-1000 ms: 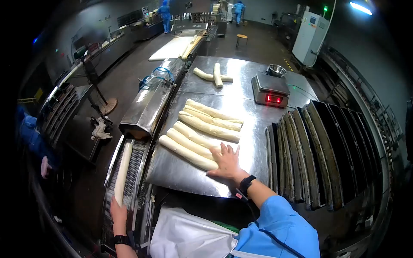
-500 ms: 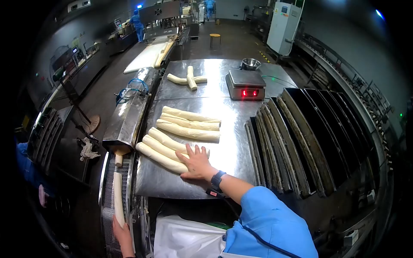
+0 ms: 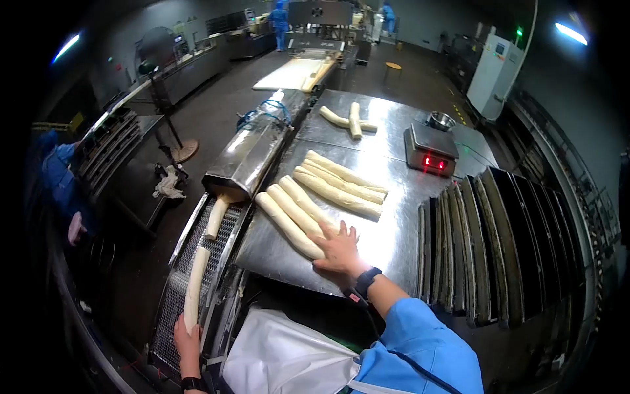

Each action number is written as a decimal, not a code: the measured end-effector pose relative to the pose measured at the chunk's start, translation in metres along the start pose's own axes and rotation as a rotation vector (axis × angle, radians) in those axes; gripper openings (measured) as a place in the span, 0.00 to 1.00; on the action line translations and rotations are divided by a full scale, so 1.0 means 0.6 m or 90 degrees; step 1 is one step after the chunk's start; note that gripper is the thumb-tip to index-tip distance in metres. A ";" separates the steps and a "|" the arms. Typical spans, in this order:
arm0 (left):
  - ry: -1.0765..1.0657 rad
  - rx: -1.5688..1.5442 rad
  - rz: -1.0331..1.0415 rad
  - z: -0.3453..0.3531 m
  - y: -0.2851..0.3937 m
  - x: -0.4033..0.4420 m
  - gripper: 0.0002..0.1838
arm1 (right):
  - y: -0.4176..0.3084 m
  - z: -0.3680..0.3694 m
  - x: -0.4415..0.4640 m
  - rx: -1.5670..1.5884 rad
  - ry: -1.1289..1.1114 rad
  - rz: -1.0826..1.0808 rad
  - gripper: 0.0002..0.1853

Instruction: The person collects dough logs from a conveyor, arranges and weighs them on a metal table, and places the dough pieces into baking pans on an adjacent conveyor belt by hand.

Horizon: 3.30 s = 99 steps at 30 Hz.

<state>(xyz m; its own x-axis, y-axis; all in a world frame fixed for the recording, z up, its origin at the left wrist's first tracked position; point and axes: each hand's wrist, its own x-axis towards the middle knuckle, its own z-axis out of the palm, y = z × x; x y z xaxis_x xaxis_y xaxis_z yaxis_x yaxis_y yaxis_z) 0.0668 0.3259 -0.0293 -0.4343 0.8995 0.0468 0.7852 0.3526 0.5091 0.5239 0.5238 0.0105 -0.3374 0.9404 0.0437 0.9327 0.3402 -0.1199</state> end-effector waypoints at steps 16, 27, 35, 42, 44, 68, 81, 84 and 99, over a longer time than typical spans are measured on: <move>0.076 0.059 -0.136 -0.034 -0.023 -0.104 0.29 | 0.046 0.028 0.022 -0.060 -0.121 -0.055 0.47; 0.110 0.085 -0.208 -0.075 -0.052 -0.161 0.27 | 0.003 0.011 0.010 -0.052 -0.133 0.022 0.47; 0.179 0.120 -0.248 -0.076 -0.087 -0.196 0.28 | -0.018 0.004 0.005 -0.039 -0.112 0.068 0.45; 0.127 0.092 -0.267 -0.095 -0.074 -0.219 0.22 | -0.032 -0.014 -0.001 -0.020 -0.115 0.078 0.46; 0.098 -0.032 -0.362 -0.107 -0.036 -0.231 0.23 | -0.046 -0.020 -0.004 -0.036 -0.119 0.107 0.47; -0.013 -0.123 0.058 -0.029 0.136 0.047 0.41 | -0.054 0.027 -0.025 0.344 0.064 0.027 0.26; 0.077 0.101 -0.145 -0.016 -0.018 -0.011 0.25 | 0.006 0.036 -0.069 0.029 0.140 0.043 0.46; 0.039 0.094 -0.125 -0.014 -0.002 -0.025 0.27 | -0.002 0.018 -0.036 -0.016 0.061 0.069 0.46; -0.054 -0.392 -0.371 -0.041 -0.052 -0.142 0.23 | -0.051 -0.015 -0.022 -0.041 -0.130 -0.061 0.47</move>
<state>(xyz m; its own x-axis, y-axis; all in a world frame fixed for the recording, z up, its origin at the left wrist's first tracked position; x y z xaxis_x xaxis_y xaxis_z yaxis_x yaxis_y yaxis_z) 0.0682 0.2320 -0.0279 -0.6412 0.6424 -0.4197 0.0551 0.5841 0.8098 0.5007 0.5010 0.0226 -0.4379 0.8863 -0.1507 0.8989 0.4339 -0.0608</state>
